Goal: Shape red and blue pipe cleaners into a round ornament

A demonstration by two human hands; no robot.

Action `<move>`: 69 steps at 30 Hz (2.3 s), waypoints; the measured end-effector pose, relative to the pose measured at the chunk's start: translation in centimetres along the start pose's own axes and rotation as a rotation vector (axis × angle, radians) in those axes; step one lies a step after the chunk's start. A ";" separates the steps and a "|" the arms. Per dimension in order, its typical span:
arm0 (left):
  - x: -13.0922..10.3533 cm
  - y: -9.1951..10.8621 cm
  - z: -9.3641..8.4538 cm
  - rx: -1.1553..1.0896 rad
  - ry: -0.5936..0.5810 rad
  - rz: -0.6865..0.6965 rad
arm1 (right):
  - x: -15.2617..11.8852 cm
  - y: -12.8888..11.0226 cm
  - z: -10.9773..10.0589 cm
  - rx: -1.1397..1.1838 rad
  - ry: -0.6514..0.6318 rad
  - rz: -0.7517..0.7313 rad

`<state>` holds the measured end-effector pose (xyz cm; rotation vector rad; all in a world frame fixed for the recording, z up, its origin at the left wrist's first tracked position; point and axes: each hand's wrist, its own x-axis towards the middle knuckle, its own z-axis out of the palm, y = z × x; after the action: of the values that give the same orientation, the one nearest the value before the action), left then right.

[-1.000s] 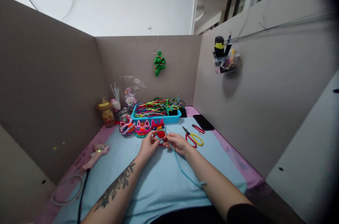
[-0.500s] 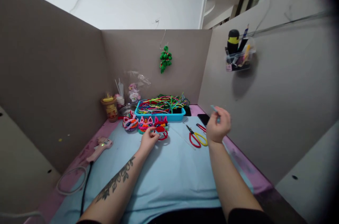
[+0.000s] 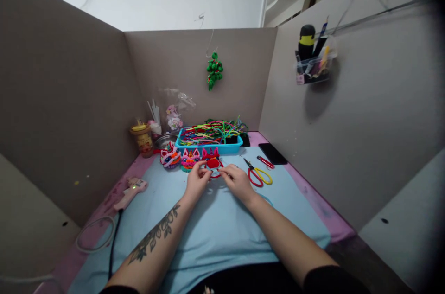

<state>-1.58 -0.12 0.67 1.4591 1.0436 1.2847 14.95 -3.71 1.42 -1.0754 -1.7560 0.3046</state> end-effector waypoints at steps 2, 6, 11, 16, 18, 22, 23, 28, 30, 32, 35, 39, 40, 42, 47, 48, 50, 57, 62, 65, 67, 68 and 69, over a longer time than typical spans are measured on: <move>-0.2 0.2 0.2 0.005 -0.019 -0.002 | 0.0 0.2 0.0 0.026 0.057 -0.005; -0.2 -0.1 0.4 -0.022 -0.035 -0.022 | -0.2 1.0 0.2 -0.030 0.083 -0.051; -0.1 -0.6 0.6 -0.073 -0.023 -0.044 | -0.5 1.8 0.1 -0.165 0.093 -0.082; -0.2 -0.6 0.7 -0.078 -0.008 -0.054 | -0.5 1.6 0.1 -0.235 0.116 -0.081; -0.2 -0.5 0.8 -0.094 -0.005 -0.063 | -0.6 1.5 0.1 -0.234 0.103 -0.088; -0.2 -0.2 0.8 -0.110 0.025 -0.084 | -0.7 1.6 -0.1 -0.236 0.091 -0.062; -0.1 -0.2 0.7 -0.112 0.025 -0.097 | -0.7 1.7 -0.1 -0.235 0.095 -0.056; 0.1 -0.3 0.6 -0.090 0.009 -0.101 | -0.8 2.1 -0.1 -0.228 0.098 -0.043; 0.0 -0.3 0.5 -0.096 0.008 -0.075 | -0.8 2.0 0.1 -0.230 0.083 -0.055; 0.0 -0.3 0.5 -0.098 0.004 -0.081 | -0.9 1.9 0.3 -0.256 0.062 -0.058; -0.3 0.0 0.6 -0.117 -0.003 -0.116 | -1.1 1.6 0.8 -0.323 0.053 -0.054; -0.5 0.5 0.8 -0.138 -0.028 -0.168 | -1.1 1.3 1.1 -0.357 0.056 -0.045; -0.5 0.6 0.9 -0.147 -0.034 -0.178 | -1.1 1.2 1.1 -0.352 0.058 -0.042; -0.6 0.7 0.9 -0.165 -0.042 -0.189 | -1.0 1.1 1.1 -0.330 0.062 -0.039; -0.7 0.7 0.9 -0.191 -0.059 -0.216 | -1.0 1.4 1.2 -0.255 0.064 -0.024; -0.7 0.7 0.9 -0.199 -0.068 -0.224 | -1.0 1.5 1.3 -0.248 0.063 -0.019; -0.7 0.6 0.9 -0.215 -0.084 -0.234 | -1.0 1.8 1.4 -0.236 0.059 -0.010; -0.5 0.0 0.9 -0.266 -0.103 -0.240 | -0.9 2.0 1.5 -0.164 0.046 0.006; -0.3 -0.2 1.1 -0.308 -0.113 -0.258 | -0.9 1.9 1.8 -0.168 0.026 0.024; -0.3 -0.1 1.1 -0.328 -0.109 -0.311 | -1.0 2.0 2.1 -0.212 0.016 0.065; -0.4 0.0 1.1 -0.323 -0.113 -0.344 | -1.0 2.1 2.3 -0.243 0.007 0.091; -0.4 0.0 1.1 -0.316 -0.118 -0.358 | -1.0 2.2 2.3 -0.254 0.003 0.100; -0.4 0.1 1.1 -0.304 -0.121 -0.369 | -1.0 2.3 2.3 -0.263 -0.001 0.106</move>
<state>-0.54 -0.63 0.58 1.0440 0.9377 1.0236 14.29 -2.58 -1.72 -1.3587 -1.7774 0.1410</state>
